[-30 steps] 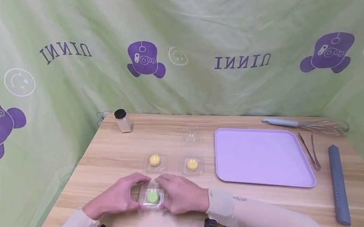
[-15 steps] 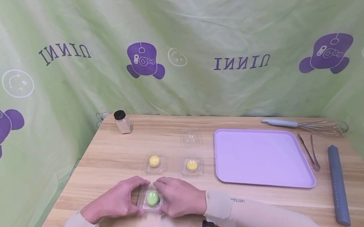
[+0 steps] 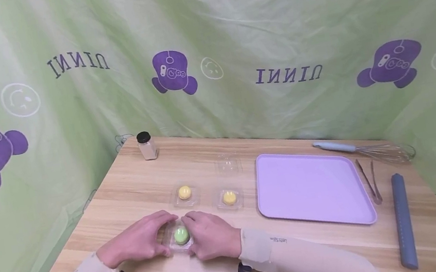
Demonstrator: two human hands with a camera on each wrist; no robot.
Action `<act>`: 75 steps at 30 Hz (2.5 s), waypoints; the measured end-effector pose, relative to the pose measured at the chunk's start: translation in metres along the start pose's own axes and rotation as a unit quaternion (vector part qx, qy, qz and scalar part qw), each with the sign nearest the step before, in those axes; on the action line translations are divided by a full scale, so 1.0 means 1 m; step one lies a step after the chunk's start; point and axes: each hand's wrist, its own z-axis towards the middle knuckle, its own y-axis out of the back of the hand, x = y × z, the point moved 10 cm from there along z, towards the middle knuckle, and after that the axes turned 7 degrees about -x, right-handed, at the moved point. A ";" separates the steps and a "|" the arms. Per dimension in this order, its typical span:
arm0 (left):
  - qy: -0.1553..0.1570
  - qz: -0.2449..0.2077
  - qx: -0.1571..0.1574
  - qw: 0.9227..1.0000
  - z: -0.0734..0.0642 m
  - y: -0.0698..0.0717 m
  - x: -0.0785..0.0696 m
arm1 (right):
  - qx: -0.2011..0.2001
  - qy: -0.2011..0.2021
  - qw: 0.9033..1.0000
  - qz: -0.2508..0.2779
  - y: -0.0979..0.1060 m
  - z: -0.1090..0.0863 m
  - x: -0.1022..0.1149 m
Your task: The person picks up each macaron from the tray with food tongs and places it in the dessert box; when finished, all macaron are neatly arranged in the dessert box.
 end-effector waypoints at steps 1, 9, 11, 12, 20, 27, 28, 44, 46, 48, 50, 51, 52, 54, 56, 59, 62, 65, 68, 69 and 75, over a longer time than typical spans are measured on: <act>0.001 0.000 -0.002 1.000 0.001 0.000 0.000 | 0.001 -0.001 1.000 -0.001 0.000 0.001 -0.001; -0.010 -0.019 -0.002 1.000 0.009 0.002 0.003 | 0.013 -0.026 0.999 0.035 -0.004 0.005 -0.013; -0.013 -0.022 0.002 1.000 0.009 0.001 0.004 | 0.013 -0.024 0.999 0.042 -0.004 0.005 -0.012; -0.014 -0.022 0.004 1.000 0.009 0.000 0.004 | 0.012 -0.023 0.999 0.044 -0.004 0.005 -0.012; -0.011 -0.016 0.003 1.000 0.011 0.000 0.007 | 0.001 -0.020 0.999 0.044 -0.003 0.004 -0.013; 0.006 -0.047 0.012 0.999 0.008 -0.005 0.011 | 0.005 -0.022 0.999 0.047 -0.006 0.003 -0.014; 0.009 -0.050 0.013 0.999 0.007 -0.005 0.012 | 0.008 -0.023 0.999 0.049 -0.006 0.003 -0.013; 0.009 -0.076 0.001 0.997 0.006 -0.003 0.013 | -0.004 -0.034 0.997 0.072 -0.001 -0.004 -0.022; 0.014 -0.079 -0.005 0.997 0.006 0.000 0.014 | -0.013 -0.036 0.996 0.083 0.002 -0.004 -0.024; 0.019 -0.083 -0.016 0.996 0.006 0.007 0.014 | -0.029 -0.029 0.995 0.086 0.007 -0.003 -0.026; 0.022 -0.090 -0.037 0.995 0.007 0.020 0.013 | -0.048 -0.019 0.994 0.095 0.014 -0.001 -0.028; 0.023 -0.094 -0.050 0.994 0.009 0.029 0.012 | -0.057 -0.017 0.993 0.102 0.018 0.000 -0.028; 0.023 -0.092 -0.066 0.993 0.011 0.039 0.010 | -0.065 -0.018 0.992 0.109 0.023 0.002 -0.030; 0.018 -0.096 -0.100 0.990 0.018 0.061 0.007 | -0.086 -0.020 0.988 0.130 0.036 0.006 -0.035; 0.008 -0.096 -0.136 0.986 0.027 0.084 0.002 | -0.113 -0.021 0.982 0.152 0.052 0.011 -0.041; -0.010 -0.107 -0.175 0.979 0.047 0.113 -0.006 | -0.173 -0.002 0.969 0.175 0.083 0.017 -0.051; -0.023 -0.128 -0.192 0.973 0.071 0.132 -0.014 | -0.229 0.007 0.956 0.183 0.114 0.023 -0.069; -0.022 -0.138 -0.191 0.972 0.098 0.143 -0.018 | -0.258 -0.018 0.943 0.212 0.139 0.028 -0.096; -0.018 -0.134 -0.181 0.974 0.127 0.146 -0.020 | -0.276 -0.062 0.927 0.247 0.155 0.032 -0.128; -0.018 -0.135 -0.175 0.975 0.137 0.144 -0.021 | -0.280 -0.080 0.922 0.257 0.157 0.032 -0.140; -0.005 -0.149 -0.116 0.982 0.192 0.117 -0.022 | -0.265 -0.191 0.898 0.295 0.147 0.023 -0.211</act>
